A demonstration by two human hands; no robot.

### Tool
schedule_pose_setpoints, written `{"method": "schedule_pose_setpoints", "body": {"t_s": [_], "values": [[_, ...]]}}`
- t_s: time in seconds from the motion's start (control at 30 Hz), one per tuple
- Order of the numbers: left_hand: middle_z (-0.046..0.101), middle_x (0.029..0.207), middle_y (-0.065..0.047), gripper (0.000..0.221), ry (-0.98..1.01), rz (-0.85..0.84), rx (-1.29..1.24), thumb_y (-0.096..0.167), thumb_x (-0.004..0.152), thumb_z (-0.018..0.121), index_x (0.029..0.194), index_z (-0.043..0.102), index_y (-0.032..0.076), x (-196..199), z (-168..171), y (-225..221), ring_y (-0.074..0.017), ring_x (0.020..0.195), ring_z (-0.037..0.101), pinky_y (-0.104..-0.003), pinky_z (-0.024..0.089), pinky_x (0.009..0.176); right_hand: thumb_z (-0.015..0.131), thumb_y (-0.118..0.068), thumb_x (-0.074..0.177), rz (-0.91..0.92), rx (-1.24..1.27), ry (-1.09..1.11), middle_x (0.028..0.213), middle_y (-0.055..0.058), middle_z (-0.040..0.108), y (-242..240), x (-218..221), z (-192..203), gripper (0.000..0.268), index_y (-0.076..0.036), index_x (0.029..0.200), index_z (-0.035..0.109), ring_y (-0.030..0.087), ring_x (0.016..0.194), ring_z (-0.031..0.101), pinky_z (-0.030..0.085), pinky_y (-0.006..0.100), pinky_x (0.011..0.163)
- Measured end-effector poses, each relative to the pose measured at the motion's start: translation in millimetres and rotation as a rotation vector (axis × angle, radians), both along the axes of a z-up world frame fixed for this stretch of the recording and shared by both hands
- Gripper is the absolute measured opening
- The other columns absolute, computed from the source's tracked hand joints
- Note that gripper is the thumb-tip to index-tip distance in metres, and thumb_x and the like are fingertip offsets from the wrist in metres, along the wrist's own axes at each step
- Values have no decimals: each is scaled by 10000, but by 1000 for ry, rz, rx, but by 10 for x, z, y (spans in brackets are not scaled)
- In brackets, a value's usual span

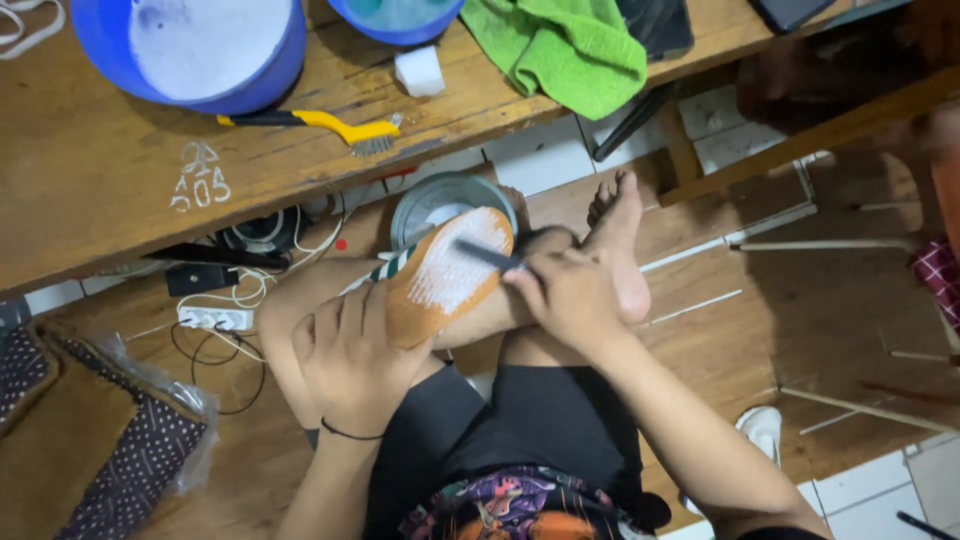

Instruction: Cleaning the sole of a sneaker by scrubbing it with a brush dipped in soapy water.

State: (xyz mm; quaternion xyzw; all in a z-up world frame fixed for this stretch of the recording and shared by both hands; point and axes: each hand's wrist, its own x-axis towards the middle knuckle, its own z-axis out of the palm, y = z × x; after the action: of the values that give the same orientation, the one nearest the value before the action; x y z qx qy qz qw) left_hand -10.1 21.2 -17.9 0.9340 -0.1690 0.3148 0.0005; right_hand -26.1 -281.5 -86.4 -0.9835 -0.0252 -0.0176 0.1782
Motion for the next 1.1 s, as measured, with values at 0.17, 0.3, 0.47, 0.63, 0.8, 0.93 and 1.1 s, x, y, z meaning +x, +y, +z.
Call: {"method": "schedule_pose_setpoints", "body": {"t_s": [0.17,0.3,0.47,0.63,0.8,0.93,1.1], "values": [[814,1081,39,545,-9,2,-31,696,869,798,1161,868,240,9,40,-4,-212,1009,778,-380,605,906,648,-562,1190,-15,-79,-139,988,206,889,-19,217,902,439,-175,1145,850,435,1049,865,438,619,1146],[823,1079,33,585,48,-26,-67,741,895,818,1157,864,219,10,134,110,-209,1011,767,-401,591,942,703,-593,1126,137,56,-110,984,128,887,-183,216,536,355,-272,1143,854,393,991,862,585,560,957],[835,1089,44,604,21,13,-65,756,843,838,1167,880,248,-13,55,65,-208,1011,775,-404,601,948,642,-669,1149,140,-164,-202,952,24,877,-239,330,717,413,-322,1126,865,270,995,774,409,545,980],[837,1093,20,652,14,-2,-82,795,857,835,1172,882,226,-41,146,61,-221,1013,780,-413,592,953,692,-687,1108,138,-263,-208,1029,-41,876,-502,575,269,332,-386,1111,833,239,1104,732,383,576,997],[800,1105,38,586,128,-27,-4,744,965,882,1177,808,203,-35,360,59,-226,976,727,-397,503,911,484,-885,1005,190,-191,-56,987,-49,778,-163,508,659,585,-479,1128,887,428,1064,686,174,955,1222],[831,1102,19,450,112,-43,-46,594,991,853,1128,819,167,8,365,44,-218,1009,738,-390,504,971,684,-653,1116,88,-157,-45,972,35,836,-457,568,252,478,-198,1018,790,347,1034,608,358,546,922],[801,1161,12,485,184,-74,-83,604,972,836,1191,792,173,-3,351,73,-244,1011,715,-434,489,953,619,-731,1106,107,-191,-16,1086,9,854,-493,606,188,535,-263,1107,878,347,1189,697,378,663,1020]]}}
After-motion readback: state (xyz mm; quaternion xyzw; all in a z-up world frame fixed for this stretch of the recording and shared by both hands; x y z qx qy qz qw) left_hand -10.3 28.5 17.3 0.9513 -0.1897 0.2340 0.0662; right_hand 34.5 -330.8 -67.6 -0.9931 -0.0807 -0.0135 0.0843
